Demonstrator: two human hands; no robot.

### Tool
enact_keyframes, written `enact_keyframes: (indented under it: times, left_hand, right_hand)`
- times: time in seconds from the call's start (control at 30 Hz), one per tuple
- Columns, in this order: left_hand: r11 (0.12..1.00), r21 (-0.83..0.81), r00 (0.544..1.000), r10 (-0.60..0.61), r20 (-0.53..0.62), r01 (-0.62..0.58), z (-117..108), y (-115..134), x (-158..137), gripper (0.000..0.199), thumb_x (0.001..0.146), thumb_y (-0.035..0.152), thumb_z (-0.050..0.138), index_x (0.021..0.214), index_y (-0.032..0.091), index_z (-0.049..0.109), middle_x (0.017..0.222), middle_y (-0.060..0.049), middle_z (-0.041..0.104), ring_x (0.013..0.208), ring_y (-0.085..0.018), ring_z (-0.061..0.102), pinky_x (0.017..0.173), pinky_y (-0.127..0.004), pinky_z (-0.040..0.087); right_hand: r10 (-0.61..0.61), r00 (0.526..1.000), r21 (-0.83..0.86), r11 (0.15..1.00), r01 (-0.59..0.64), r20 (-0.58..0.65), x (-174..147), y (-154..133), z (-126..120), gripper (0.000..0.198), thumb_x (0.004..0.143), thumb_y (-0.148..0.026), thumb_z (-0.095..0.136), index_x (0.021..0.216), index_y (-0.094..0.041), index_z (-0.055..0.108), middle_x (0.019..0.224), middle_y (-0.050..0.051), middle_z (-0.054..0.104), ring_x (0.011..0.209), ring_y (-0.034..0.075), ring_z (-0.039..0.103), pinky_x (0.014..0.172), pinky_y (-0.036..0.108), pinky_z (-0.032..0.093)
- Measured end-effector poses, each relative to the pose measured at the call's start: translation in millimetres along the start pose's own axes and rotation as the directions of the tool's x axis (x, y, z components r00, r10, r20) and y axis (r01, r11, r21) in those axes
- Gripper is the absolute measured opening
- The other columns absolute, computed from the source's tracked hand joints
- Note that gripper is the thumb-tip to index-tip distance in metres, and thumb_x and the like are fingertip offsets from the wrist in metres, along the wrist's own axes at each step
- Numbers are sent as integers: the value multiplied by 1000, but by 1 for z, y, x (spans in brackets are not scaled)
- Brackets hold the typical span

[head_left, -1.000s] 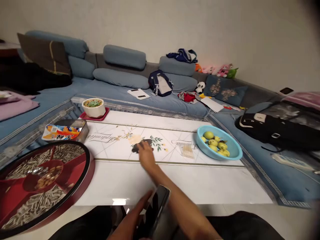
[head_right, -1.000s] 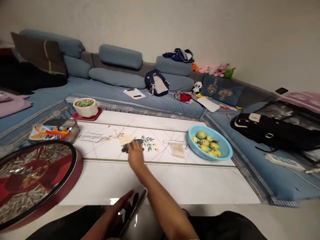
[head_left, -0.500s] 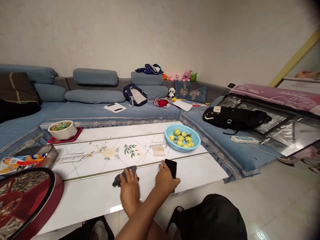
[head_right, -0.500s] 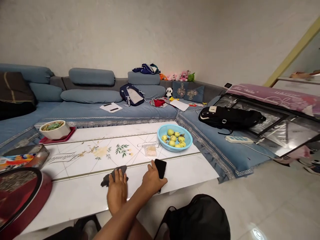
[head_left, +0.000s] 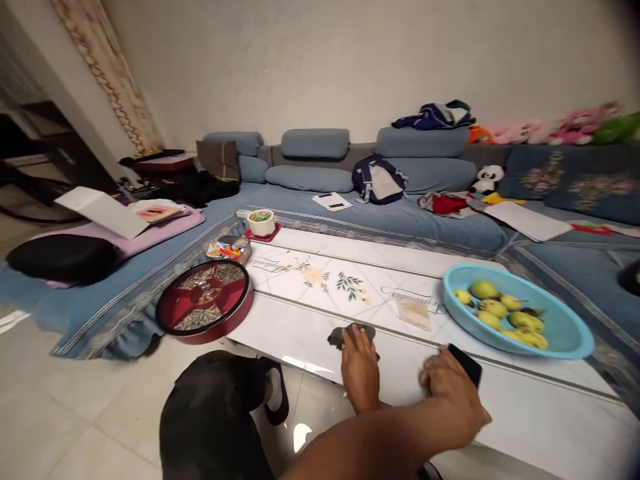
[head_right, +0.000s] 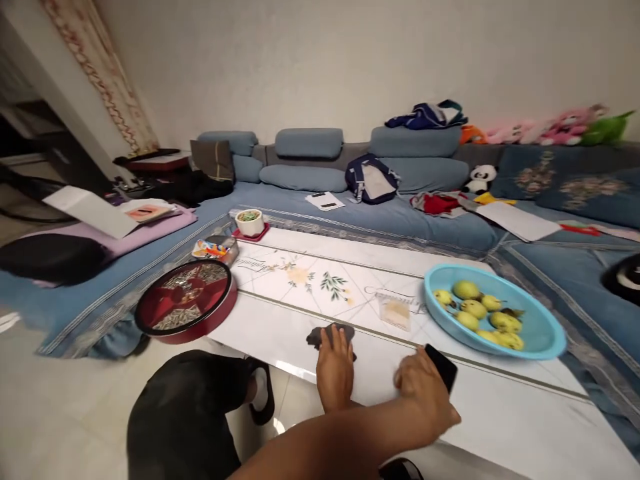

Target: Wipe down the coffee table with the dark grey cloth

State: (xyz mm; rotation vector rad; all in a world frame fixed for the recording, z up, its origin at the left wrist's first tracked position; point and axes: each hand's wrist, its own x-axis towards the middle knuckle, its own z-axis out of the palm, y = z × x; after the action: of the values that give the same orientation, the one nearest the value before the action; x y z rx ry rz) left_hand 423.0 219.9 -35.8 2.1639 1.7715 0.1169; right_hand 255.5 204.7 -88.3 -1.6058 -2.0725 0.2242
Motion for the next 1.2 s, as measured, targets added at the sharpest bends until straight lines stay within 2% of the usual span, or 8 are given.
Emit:
enact_keyframes:
  times: [0.23, 0.43, 0.53, 0.67, 0.83, 0.93, 1.07, 1.2]
  left_hand:
    - [984, -43, 980, 164, -111, -170, -51, -37, -61, 110, 98, 70, 62, 171, -2, 23, 139, -38, 63, 121, -50, 66, 90, -64, 59]
    - [869, -284, 872, 272, -408, -404, -89, -182, -193, 79, 103, 60, 57, 162, 9, 44, 117, -19, 76, 109, -36, 73, 99, -52, 60]
    - [845, -428, 858, 67, -510, -320, -72, -250, -262, 53, 106, 47, 56, 154, 24, 54, 110, -9, 78, 103, -28, 75, 96, -44, 63]
    - [868, -437, 820, -63, -568, -236, -55, -292, -311, 50, 109, 30, 52, 159, 30, 48, 109, -7, 76, 111, -26, 74, 106, -46, 60]
    - [877, -366, 748, -12, -663, -311, -84, -304, -297, 46, 108, 20, 51, 154, 25, 52, 106, -8, 77, 106, -26, 74, 105, -48, 60]
    - [907, -325, 711, -43, -701, -267, -112, -315, -278, 41, 108, 20, 50, 149, 24, 54, 115, -10, 76, 109, -25, 73, 102, -45, 60]
    - [927, -376, 743, -246, -623, -8, -128, -331, -246, 40, 113, 29, 45, 150, 23, 57, 147, -15, 66, 140, -28, 61, 118, -50, 51]
    - [926, -376, 871, -207, -446, 27, -116, -315, -190, 54, 113, 39, 46, 163, 20, 47, 171, -16, 45, 161, -30, 39, 132, -55, 37]
  right_hand:
    - [-204, 970, 91, 977, 193, 134, 51, -83, 24, 52, 108, -15, 38, 152, -13, 65, 168, 19, 50, 161, 37, 39, 131, 62, 30]
    - [-400, 892, 113, 916, 384, 212, -26, 18, -9, 50, 110, -27, 42, 155, -30, 63, 170, 8, 50, 160, 33, 42, 124, 59, 44]
    - [-335, 926, 21, 941, 336, 173, -58, 65, -34, 50, 112, -31, 42, 160, -34, 57, 174, 7, 44, 162, 35, 37, 121, 63, 46]
    - [-398, 896, 30, 916, 401, 197, -51, 20, -22, 53, 109, -18, 43, 157, -34, 61, 172, 7, 47, 161, 36, 40, 122, 65, 44]
    - [-553, 787, 232, 832, 504, 274, 17, -138, 41, 53, 105, -11, 53, 154, -29, 64, 170, 11, 49, 161, 35, 40, 129, 64, 36]
    - [-578, 762, 295, 812, 504, 292, 42, -187, 54, 49, 107, -16, 54, 154, -27, 63, 171, 11, 48, 161, 32, 39, 131, 60, 33]
    - [-561, 770, 268, 826, 496, 305, 34, -129, 35, 52, 107, -17, 53, 156, -31, 61, 171, 8, 47, 162, 30, 39, 131, 59, 33]
    - [-341, 919, 62, 940, 335, 199, 6, -19, 4, 52, 108, -20, 46, 156, -30, 61, 172, 8, 47, 161, 33, 40, 129, 65, 34]
